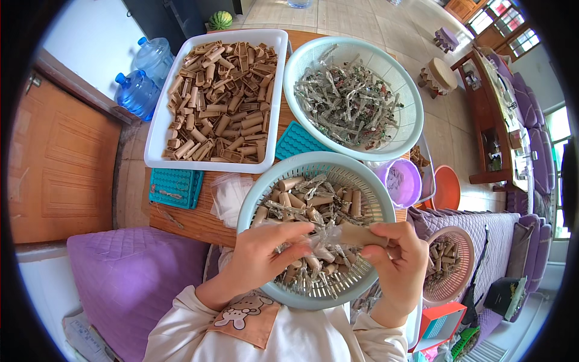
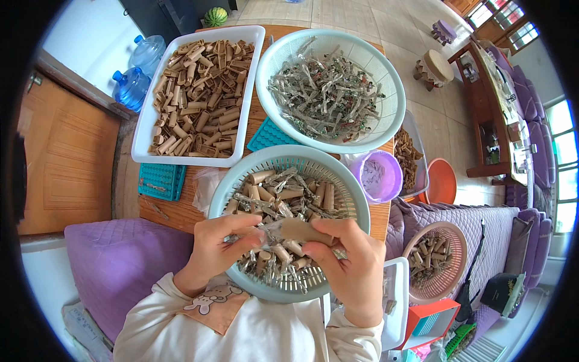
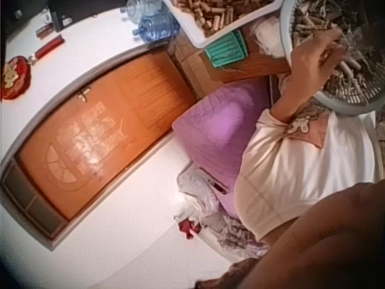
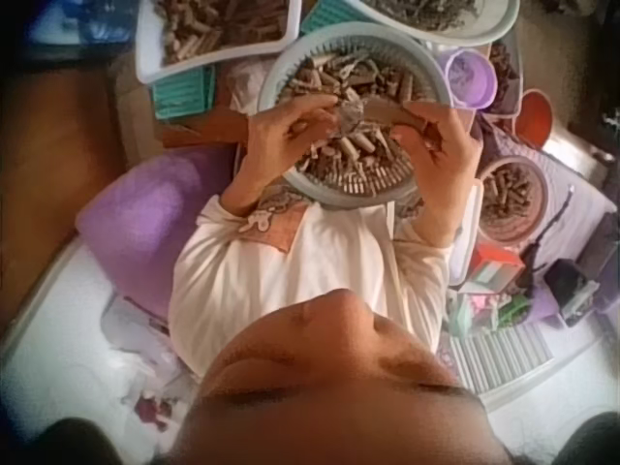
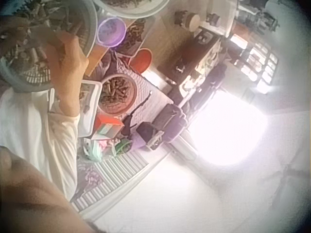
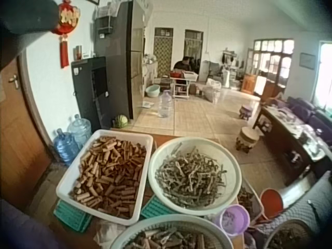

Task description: The person sorts small cylindrical components by hand, placing them into small plastic bags.

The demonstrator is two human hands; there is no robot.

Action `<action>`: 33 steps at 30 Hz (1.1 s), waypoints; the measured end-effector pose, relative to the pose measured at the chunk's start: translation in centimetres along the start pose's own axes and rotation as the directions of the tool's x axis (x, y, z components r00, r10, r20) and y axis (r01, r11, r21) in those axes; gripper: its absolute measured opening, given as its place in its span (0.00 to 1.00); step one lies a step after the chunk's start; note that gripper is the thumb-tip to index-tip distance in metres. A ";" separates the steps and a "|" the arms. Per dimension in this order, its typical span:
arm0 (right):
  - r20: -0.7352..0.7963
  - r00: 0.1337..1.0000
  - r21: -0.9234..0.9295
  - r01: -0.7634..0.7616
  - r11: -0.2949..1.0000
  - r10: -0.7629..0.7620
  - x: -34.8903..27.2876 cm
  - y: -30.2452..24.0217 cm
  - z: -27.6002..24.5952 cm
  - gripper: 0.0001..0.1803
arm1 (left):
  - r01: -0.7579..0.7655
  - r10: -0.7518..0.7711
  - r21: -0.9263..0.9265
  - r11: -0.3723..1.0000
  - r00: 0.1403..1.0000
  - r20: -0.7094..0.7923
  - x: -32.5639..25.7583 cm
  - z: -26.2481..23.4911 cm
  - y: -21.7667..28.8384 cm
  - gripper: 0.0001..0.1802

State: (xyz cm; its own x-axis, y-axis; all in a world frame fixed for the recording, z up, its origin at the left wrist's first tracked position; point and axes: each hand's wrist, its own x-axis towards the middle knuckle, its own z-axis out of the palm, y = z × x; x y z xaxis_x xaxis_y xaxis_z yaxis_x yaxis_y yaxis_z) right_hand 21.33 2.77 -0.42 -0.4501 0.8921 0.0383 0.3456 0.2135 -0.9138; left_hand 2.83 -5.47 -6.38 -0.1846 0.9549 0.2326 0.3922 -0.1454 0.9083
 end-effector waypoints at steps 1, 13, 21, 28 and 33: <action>-0.001 1.000 -0.001 0.000 1.000 0.000 0.1 -0.2 0.1 0.17 | -0.023 0.023 -0.025 0.999 0.999 0.025 0.0 0.1 0.0 0.18; 0.250 0.967 -0.181 0.093 0.979 -0.046 1.7 -0.5 0.6 0.12 | 0.115 -0.086 -0.149 0.982 0.979 0.187 0.5 1.1 0.7 0.23; 0.156 0.966 -0.121 0.226 0.967 -0.207 2.1 0.2 2.0 0.11 | -0.027 0.030 -0.023 0.999 0.987 0.158 1.0 1.9 1.1 0.26; 0.156 0.960 -0.106 0.252 0.962 -0.234 2.1 1.8 2.2 0.13 | 0.210 -0.161 -0.390 0.897 0.975 0.155 0.8 2.0 -0.2 0.32; 0.378 0.787 -0.092 0.557 0.826 -0.488 2.3 2.3 2.9 0.17 | 0.290 -0.249 -0.680 0.673 0.955 0.161 1.2 2.3 0.0 0.26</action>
State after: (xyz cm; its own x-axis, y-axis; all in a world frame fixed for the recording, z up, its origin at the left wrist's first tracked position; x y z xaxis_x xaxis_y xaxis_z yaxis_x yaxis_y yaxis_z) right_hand 18.67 4.19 -3.60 -0.8338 0.4472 0.3237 0.1103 0.7094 -0.6961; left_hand 4.65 -3.72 -6.92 -0.1286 0.9899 -0.0600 -0.4023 0.0032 0.9155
